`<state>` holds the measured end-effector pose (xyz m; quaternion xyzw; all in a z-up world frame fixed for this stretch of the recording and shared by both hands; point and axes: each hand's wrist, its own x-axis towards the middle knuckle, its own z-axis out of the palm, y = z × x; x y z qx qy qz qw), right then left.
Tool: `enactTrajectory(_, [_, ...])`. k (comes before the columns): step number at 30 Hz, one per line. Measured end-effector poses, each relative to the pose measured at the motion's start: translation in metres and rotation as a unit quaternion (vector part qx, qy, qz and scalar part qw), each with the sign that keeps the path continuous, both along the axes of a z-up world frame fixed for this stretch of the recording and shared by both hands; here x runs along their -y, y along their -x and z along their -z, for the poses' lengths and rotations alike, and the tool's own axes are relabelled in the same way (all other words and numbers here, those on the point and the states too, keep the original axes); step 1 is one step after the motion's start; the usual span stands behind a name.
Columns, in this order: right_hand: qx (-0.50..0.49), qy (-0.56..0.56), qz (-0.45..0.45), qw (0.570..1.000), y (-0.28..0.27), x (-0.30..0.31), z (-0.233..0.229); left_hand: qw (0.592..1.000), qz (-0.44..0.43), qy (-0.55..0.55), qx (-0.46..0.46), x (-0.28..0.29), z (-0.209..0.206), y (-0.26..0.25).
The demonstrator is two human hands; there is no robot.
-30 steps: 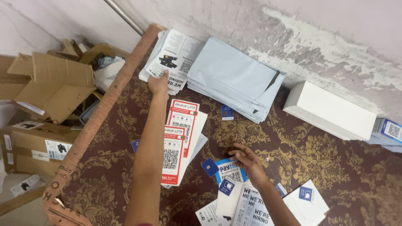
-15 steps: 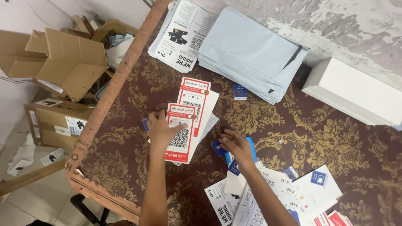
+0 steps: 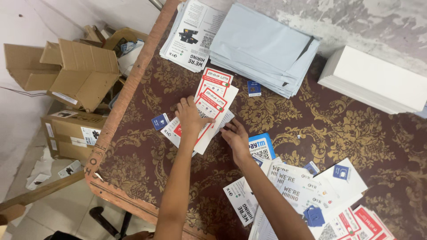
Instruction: The person sorts and stacks various printed papers and small cards on a table. They separate items into different piles, align edges, and arrange them into neat stacks.
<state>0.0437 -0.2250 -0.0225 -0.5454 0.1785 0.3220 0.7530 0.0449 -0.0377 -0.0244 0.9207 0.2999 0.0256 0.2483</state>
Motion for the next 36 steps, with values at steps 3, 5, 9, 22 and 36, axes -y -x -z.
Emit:
enactTrajectory(3, [-0.016,-0.013,0.006,1.0,-0.004,0.003,-0.005,0.995,0.006,0.025,-0.096,-0.006,-0.006,-0.013])
enactTrajectory(5, [-0.01,-0.022,-0.003,1.0,-0.004,0.007,-0.005,0.992,0.023,0.054,-0.11,-0.015,-0.008,-0.015])
enactTrajectory(9, [0.034,-0.043,-0.014,0.998,0.004,0.015,0.002,0.986,0.014,0.162,-0.03,-0.023,-0.014,-0.01])
enactTrajectory(22, [0.095,-0.192,-0.198,0.956,0.048,0.062,0.013,0.672,-0.05,0.634,0.38,0.011,-0.072,0.06])
enactTrajectory(36, [0.027,0.113,-0.049,0.992,0.056,0.154,0.028,0.785,-0.282,0.515,0.197,0.026,0.019,0.124])
